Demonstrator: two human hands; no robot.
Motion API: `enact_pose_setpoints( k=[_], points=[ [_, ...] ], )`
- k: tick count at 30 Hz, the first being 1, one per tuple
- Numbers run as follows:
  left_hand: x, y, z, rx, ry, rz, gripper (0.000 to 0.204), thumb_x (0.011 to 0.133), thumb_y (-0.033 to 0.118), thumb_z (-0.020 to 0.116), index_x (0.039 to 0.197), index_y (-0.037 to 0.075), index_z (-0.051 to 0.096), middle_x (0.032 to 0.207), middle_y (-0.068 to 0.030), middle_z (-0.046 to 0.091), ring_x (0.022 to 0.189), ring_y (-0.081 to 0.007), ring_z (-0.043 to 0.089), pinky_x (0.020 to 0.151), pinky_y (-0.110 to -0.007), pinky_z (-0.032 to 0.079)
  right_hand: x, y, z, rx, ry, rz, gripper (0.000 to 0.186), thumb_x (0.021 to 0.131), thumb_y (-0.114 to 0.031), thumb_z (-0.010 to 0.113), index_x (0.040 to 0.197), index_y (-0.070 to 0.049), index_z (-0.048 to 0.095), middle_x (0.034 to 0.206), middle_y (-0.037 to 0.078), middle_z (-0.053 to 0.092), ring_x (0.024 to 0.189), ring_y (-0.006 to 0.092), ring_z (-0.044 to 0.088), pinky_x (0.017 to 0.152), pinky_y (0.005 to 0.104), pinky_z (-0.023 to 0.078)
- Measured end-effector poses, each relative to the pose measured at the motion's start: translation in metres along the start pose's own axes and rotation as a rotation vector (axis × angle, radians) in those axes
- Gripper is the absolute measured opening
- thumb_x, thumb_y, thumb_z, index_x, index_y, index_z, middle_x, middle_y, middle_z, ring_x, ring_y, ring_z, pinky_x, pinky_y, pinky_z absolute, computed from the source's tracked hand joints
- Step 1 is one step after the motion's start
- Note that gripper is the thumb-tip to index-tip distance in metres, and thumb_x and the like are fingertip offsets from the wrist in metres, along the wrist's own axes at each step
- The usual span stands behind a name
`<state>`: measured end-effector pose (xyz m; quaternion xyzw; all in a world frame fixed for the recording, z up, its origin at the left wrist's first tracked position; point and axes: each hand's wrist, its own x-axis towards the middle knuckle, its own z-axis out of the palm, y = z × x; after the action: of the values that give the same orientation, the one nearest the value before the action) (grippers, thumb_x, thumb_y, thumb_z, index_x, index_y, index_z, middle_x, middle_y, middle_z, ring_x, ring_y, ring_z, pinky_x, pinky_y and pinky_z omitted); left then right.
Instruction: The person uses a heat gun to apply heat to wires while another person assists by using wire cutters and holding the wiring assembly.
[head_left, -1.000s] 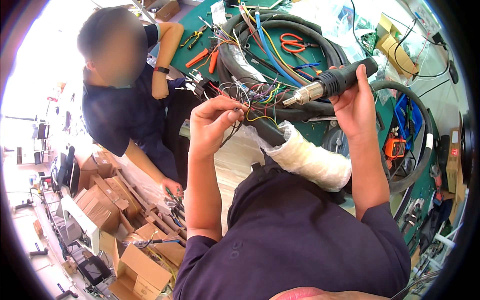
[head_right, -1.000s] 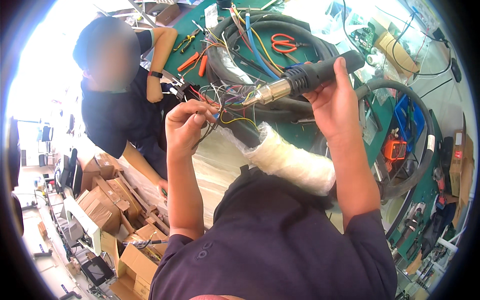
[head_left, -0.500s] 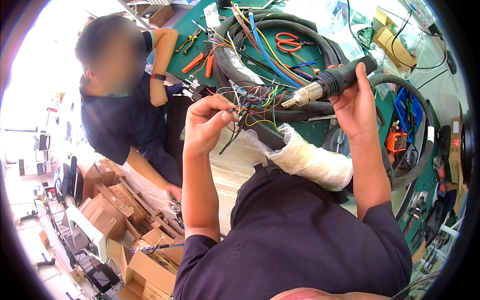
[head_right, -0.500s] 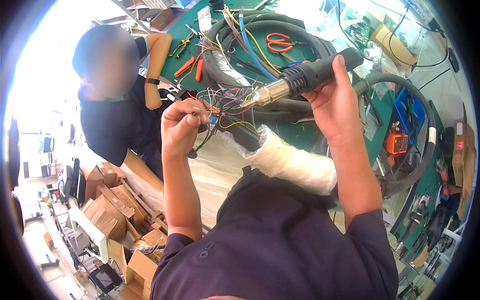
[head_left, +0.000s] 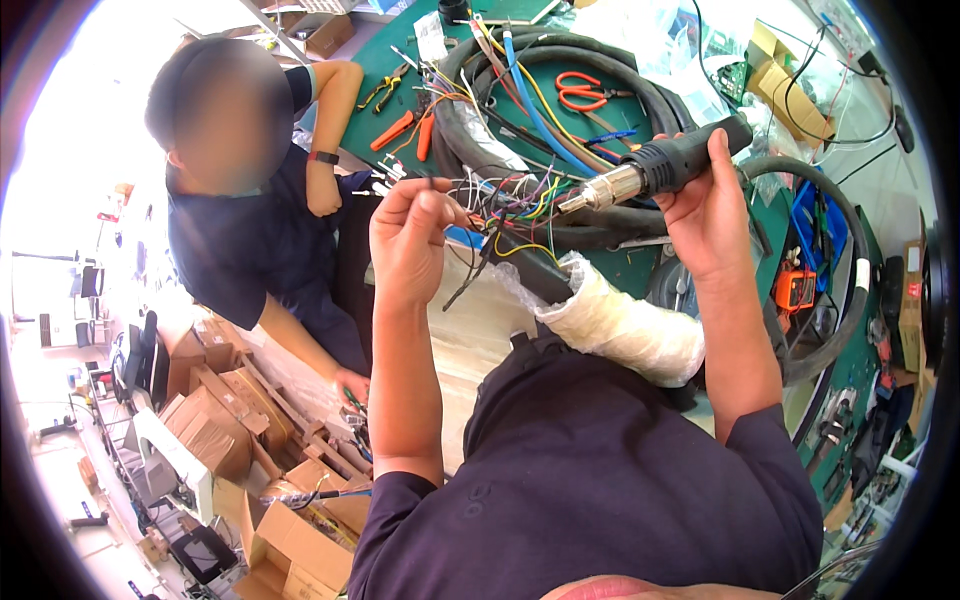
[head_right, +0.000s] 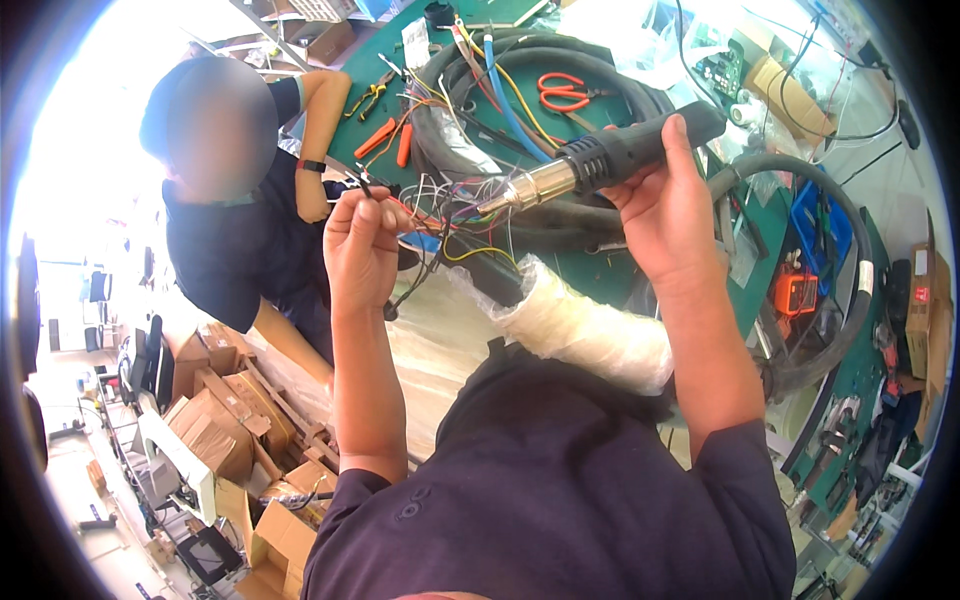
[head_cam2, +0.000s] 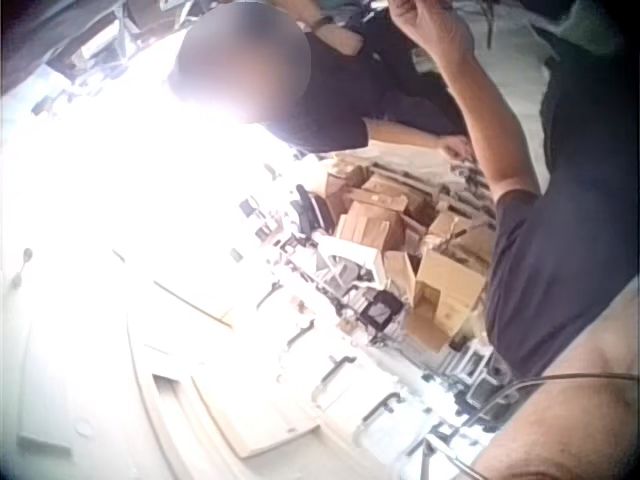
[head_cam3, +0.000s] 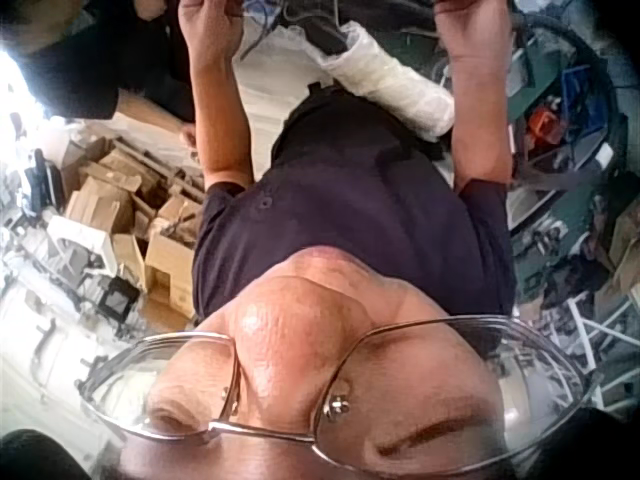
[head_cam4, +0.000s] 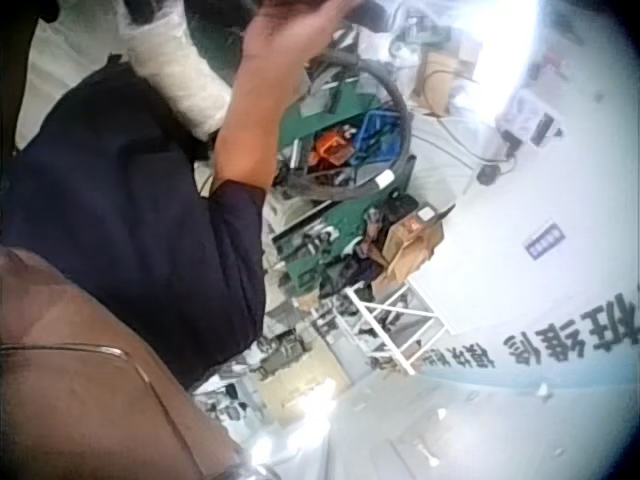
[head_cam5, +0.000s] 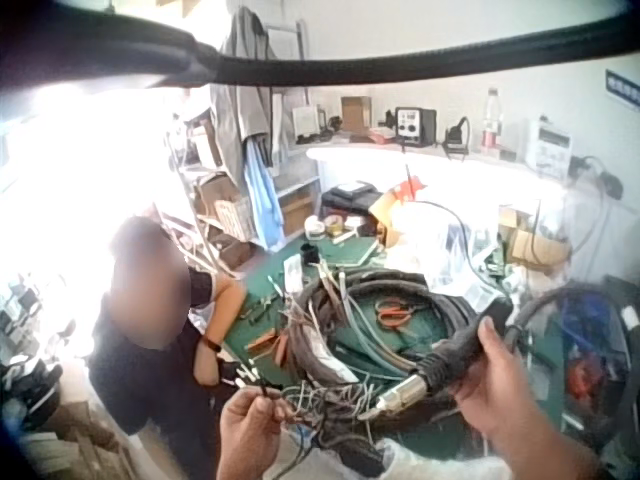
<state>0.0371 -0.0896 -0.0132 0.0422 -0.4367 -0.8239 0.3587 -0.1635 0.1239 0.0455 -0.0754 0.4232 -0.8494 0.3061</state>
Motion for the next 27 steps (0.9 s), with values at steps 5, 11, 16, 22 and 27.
enact_pose_setpoints(
  k=[5,11,16,22,27],
  points=[
    [0.009,0.001,0.008,-0.036,0.202,0.026,0.020,0.094,0.010,0.054,0.110,-0.003,0.057,0.094,-0.0115,0.064,0.088,-0.0210,0.065,0.083,-0.035,0.054,0.006,0.000,0.022,0.022,-0.027,-0.026,0.035,0.097,-0.040,0.047,0.107,-0.006,0.054,0.105,0.013,0.065,0.090,0.0199,0.066,0.073,0.0325,0.056],
    [0.011,-0.003,0.012,-0.002,0.203,0.015,0.017,0.093,0.009,0.056,0.106,-0.001,0.055,0.092,-0.0129,0.065,0.086,-0.0210,0.065,0.080,-0.033,0.055,0.011,0.004,0.042,0.021,-0.043,0.003,0.037,0.097,-0.039,0.047,0.108,-0.005,0.054,0.102,0.011,0.066,0.091,0.0202,0.065,0.077,0.0338,0.055],
    [0.007,-0.006,0.007,0.047,0.212,0.011,0.014,0.091,0.009,0.060,0.101,0.000,0.059,0.090,-0.0122,0.066,0.084,-0.0214,0.066,0.072,-0.030,0.057,0.013,0.008,0.051,0.023,-0.067,-0.002,0.037,0.098,-0.038,0.046,0.107,-0.003,0.052,0.105,0.014,0.064,0.094,0.0223,0.065,0.081,0.0369,0.055],
    [0.005,-0.007,0.011,0.036,0.278,0.045,0.011,0.090,0.009,0.062,0.098,0.002,0.060,0.087,-0.0120,0.066,0.083,-0.0216,0.067,0.068,-0.028,0.056,0.020,0.023,0.058,0.002,-0.058,-0.025,0.036,0.098,-0.038,0.045,0.106,-0.004,0.050,0.108,0.015,0.063,0.097,0.0235,0.063,0.085,0.0405,0.054],
    [-0.001,-0.009,0.009,-0.023,0.263,0.053,0.009,0.090,0.008,0.061,0.095,0.002,0.057,0.086,-0.0139,0.067,0.080,-0.0207,0.067,0.069,-0.028,0.056,0.024,0.028,0.071,0.002,-0.088,0.000,0.037,0.098,-0.039,0.046,0.107,-0.004,0.050,0.105,0.012,0.063,0.096,0.0222,0.063,0.085,0.0395,0.053]
  ],
)
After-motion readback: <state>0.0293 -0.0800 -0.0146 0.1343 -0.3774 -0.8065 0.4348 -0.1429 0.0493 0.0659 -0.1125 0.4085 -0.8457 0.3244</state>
